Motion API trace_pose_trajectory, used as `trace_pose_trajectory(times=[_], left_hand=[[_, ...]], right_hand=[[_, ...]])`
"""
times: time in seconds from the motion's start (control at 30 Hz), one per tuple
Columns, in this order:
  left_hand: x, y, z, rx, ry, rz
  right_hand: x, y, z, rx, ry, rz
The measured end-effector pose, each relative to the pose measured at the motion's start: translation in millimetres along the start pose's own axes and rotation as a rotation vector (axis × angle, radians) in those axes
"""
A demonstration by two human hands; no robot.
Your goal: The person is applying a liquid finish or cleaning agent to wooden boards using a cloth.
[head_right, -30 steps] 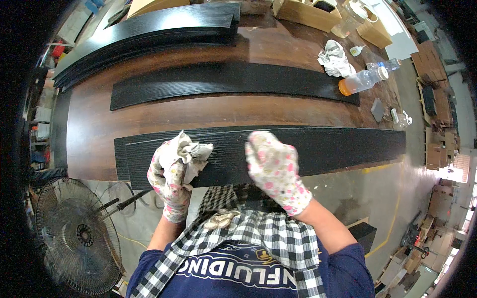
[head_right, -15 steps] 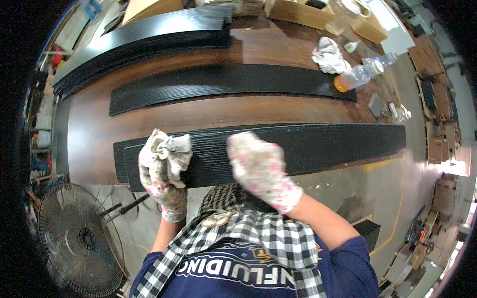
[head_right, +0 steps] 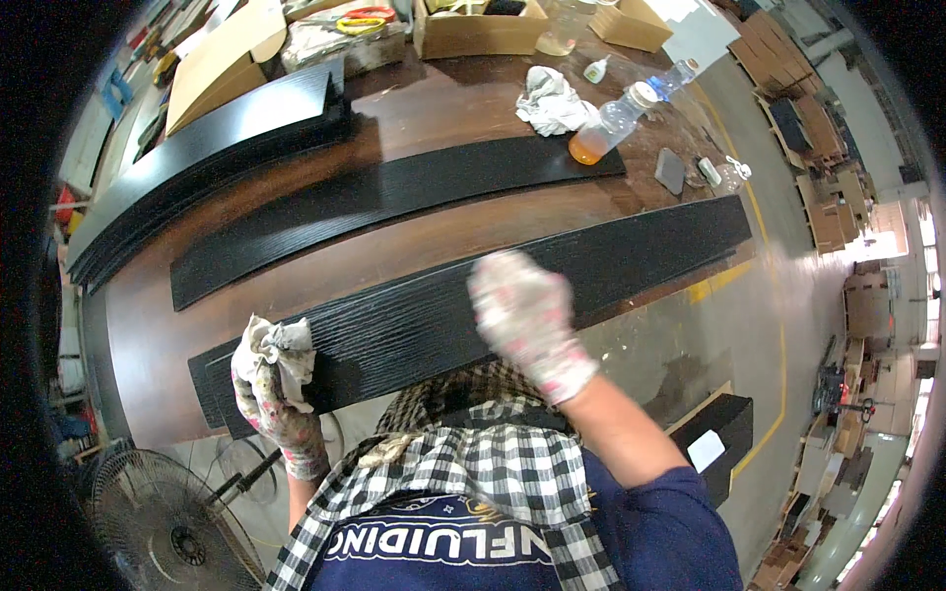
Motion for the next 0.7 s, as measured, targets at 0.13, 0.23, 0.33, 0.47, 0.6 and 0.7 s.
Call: trace_pose_trajectory(times=[0.13, 0.23, 0.33, 0.47, 0.6, 0.7], left_hand=[[2, -1, 8, 0.001, -0.014, 0.049], [-11, -2, 0, 0.010, -0.054, 0.023], [-8, 1, -8, 0.028, -0.102, 0.001], [-5, -1, -7, 0.035, -0.037, 0.046], [-14, 0, -1, 0.019, -0.155, 0.003], [-14, 1, -12, 0.014, -0.228, -0.035]], right_hand=[[0, -3, -5, 0.015, 0.068, 0.052], [-123, -8, 64, -0.080, 0.302, -0.284], [-117, -6, 62, -0.039, 0.296, -0.331], [-17, 6, 7, 0.018, 0.068, 0.106], [-130, -20, 67, -0.091, 0.304, -0.109], [-246, -9, 124, -0.126, 0.362, -0.535]])
Point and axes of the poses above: each hand's wrist, its own y-axis away from the middle knuckle, its own z-axis out of the back of the hand, x = y × z, the point moved 10 cm from there along -y, towards the middle knuckle, and after that the axes turned 12 degrees about -x, right-handed, at the moved point
